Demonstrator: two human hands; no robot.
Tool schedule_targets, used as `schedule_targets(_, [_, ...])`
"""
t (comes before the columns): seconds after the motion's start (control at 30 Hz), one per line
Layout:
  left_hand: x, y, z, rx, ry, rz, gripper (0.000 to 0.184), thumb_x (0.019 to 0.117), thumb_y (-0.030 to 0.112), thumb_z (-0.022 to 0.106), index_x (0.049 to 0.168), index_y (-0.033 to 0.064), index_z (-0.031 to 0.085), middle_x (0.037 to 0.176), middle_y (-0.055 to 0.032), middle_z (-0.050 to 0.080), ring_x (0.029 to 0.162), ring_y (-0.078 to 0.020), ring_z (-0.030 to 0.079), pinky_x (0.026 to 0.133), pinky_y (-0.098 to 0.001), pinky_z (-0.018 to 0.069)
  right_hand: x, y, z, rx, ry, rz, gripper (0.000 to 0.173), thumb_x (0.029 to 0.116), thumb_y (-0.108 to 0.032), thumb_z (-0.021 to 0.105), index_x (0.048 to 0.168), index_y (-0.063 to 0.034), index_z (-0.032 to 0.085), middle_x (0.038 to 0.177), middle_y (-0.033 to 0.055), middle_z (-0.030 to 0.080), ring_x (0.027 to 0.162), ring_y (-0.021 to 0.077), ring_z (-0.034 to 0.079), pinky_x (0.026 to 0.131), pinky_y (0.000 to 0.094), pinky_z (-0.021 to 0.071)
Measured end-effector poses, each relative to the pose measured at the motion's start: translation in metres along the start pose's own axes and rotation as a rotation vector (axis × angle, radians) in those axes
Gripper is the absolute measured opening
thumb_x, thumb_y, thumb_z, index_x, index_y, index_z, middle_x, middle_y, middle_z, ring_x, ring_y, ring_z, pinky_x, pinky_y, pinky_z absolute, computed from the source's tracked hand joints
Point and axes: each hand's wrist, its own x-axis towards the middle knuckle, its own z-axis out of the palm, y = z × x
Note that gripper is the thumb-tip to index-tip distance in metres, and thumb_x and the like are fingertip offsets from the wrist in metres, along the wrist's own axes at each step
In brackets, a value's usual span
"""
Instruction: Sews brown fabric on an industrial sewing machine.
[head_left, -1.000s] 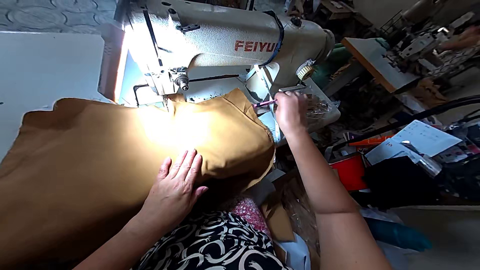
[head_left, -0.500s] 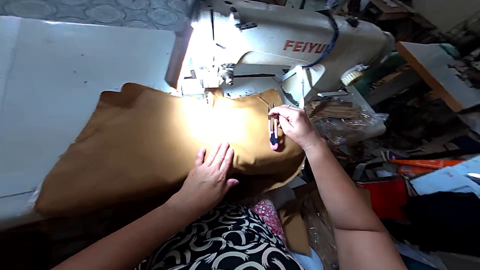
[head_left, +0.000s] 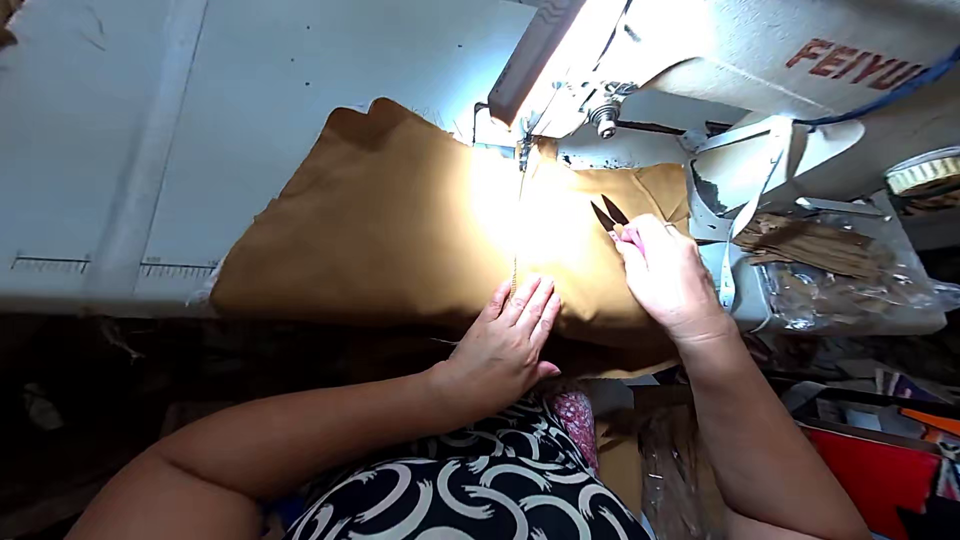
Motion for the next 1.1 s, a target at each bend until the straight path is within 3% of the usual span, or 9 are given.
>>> schedule_targets(0.2, [0.005, -0.002, -0.008, -0.101, 0.024, -0.008, 0.059, 0.1047, 0.043, 0.044, 0.136, -0.0043, 0.061, 0.146, -0.0227, 0.057, 0.141, -0.0342, 0.051, 0.117, -0.0539, 0.0370, 0.016, -0.034, 0.020, 0.183, 0.011, -0.479, 0.028, 0.0999, -0.005, 0.055, 0.121, 0.0058, 0.069, 0.106, 0.0214, 0.073, 0.099, 0.0338, 0.072, 0.090, 0.0447, 0.0562])
schedule_targets(0.3, [0.027, -0.030, -0.039, -0.229, 0.154, -0.143, 0.040, 0.1048, 0.027, 0.048, 0.118, -0.0025, 0.071, 0.121, -0.0201, 0.070, 0.116, -0.0348, 0.067, 0.097, -0.0509, 0.0532, 0.029, -0.039, 0.015, 0.189, 0.073, -0.405, 0.026, 0.0994, -0.003, 0.053, 0.113, 0.0067, 0.072, 0.105, 0.0228, 0.074, 0.097, 0.0320, 0.073, 0.088, 0.0415, 0.0564])
schedule_targets(0.5, [0.095, -0.096, -0.061, -0.338, -0.159, -0.521, 0.048, 0.0990, 0.049, 0.061, 0.098, 0.0012, 0.066, 0.114, -0.0203, 0.063, 0.116, -0.0365, 0.059, 0.098, -0.0573, 0.0463, 0.033, -0.033, -0.007, 0.278, 0.080, -0.119, 0.029, 0.1069, -0.022, 0.053, 0.123, 0.0008, 0.062, 0.082, 0.0079, 0.067, 0.060, 0.0084, 0.063, 0.060, 0.0241, 0.0547])
schedule_targets(0.67, [0.089, -0.032, -0.053, -0.150, -0.279, -0.326, 0.034, 0.1004, 0.020, 0.060, 0.121, -0.0050, 0.066, 0.110, -0.0239, 0.068, 0.105, -0.0416, 0.067, 0.084, -0.0582, 0.0533, 0.022, -0.033, -0.001, 0.270, 0.055, -0.274, 0.026, 0.1018, -0.005, 0.056, 0.124, 0.0040, 0.064, 0.097, 0.0162, 0.071, 0.076, 0.0194, 0.068, 0.072, 0.0319, 0.0569])
schedule_targets(0.73, [0.069, 0.006, -0.050, -0.044, -0.285, -0.309, 0.016, 0.0992, 0.009, 0.059, 0.109, -0.0016, 0.065, 0.093, -0.0161, 0.066, 0.085, -0.0345, 0.070, 0.065, -0.0491, 0.0565, 0.016, -0.028, 0.007, 0.245, -0.003, -0.369, 0.028, 0.0985, -0.004, 0.057, 0.123, 0.0034, 0.067, 0.101, 0.0177, 0.073, 0.087, 0.0265, 0.071, 0.081, 0.0397, 0.0574])
schedule_targets(0.8, [0.043, 0.027, -0.042, 0.013, -0.194, -0.218, 0.011, 0.0938, 0.004, 0.064, 0.102, -0.0034, 0.067, 0.068, -0.0112, 0.061, 0.059, -0.0279, 0.067, 0.048, -0.0395, 0.0512, 0.007, -0.023, 0.019, 0.172, -0.047, -0.435, 0.026, 0.0991, -0.013, 0.059, 0.120, -0.0028, 0.071, 0.095, 0.0131, 0.073, 0.082, 0.0263, 0.071, 0.071, 0.0439, 0.0573])
schedule_targets(0.9, [0.004, 0.024, -0.029, -0.085, 0.026, -0.068, 0.021, 0.0969, 0.014, 0.059, 0.083, 0.0006, 0.068, 0.056, -0.0083, 0.056, 0.048, -0.0244, 0.061, 0.042, -0.0370, 0.0464, -0.011, -0.020, 0.032, 0.085, -0.044, -0.471, 0.029, 0.0990, -0.020, 0.059, 0.120, -0.0056, 0.074, 0.091, 0.0133, 0.073, 0.075, 0.0305, 0.071, 0.061, 0.0482, 0.0558])
schedule_targets(0.97, [-0.008, 0.006, -0.029, -0.125, 0.210, -0.049, 0.022, 0.0981, 0.015, 0.060, 0.084, 0.0025, 0.071, 0.062, -0.0087, 0.061, 0.053, -0.0241, 0.063, 0.044, -0.0364, 0.0474, -0.023, -0.015, 0.034, 0.067, 0.021, -0.472, 0.029, 0.0976, -0.020, 0.060, 0.115, -0.0041, 0.076, 0.080, 0.0139, 0.071, 0.065, 0.0308, 0.069, 0.052, 0.0452, 0.0521])
schedule_targets(1.1, [-0.013, -0.029, -0.033, -0.066, 0.191, -0.186, 0.040, 0.0875, 0.028, 0.076, 0.115, -0.0005, 0.073, 0.097, -0.0179, 0.067, 0.088, -0.0342, 0.068, 0.071, -0.0447, 0.0575, -0.037, -0.010, 0.033, 0.023, 0.117, -0.446, 0.028, 0.0944, -0.024, 0.062, 0.106, -0.0038, 0.079, 0.064, 0.0115, 0.061, 0.052, 0.0275, 0.060, 0.044, 0.0400, 0.0440])
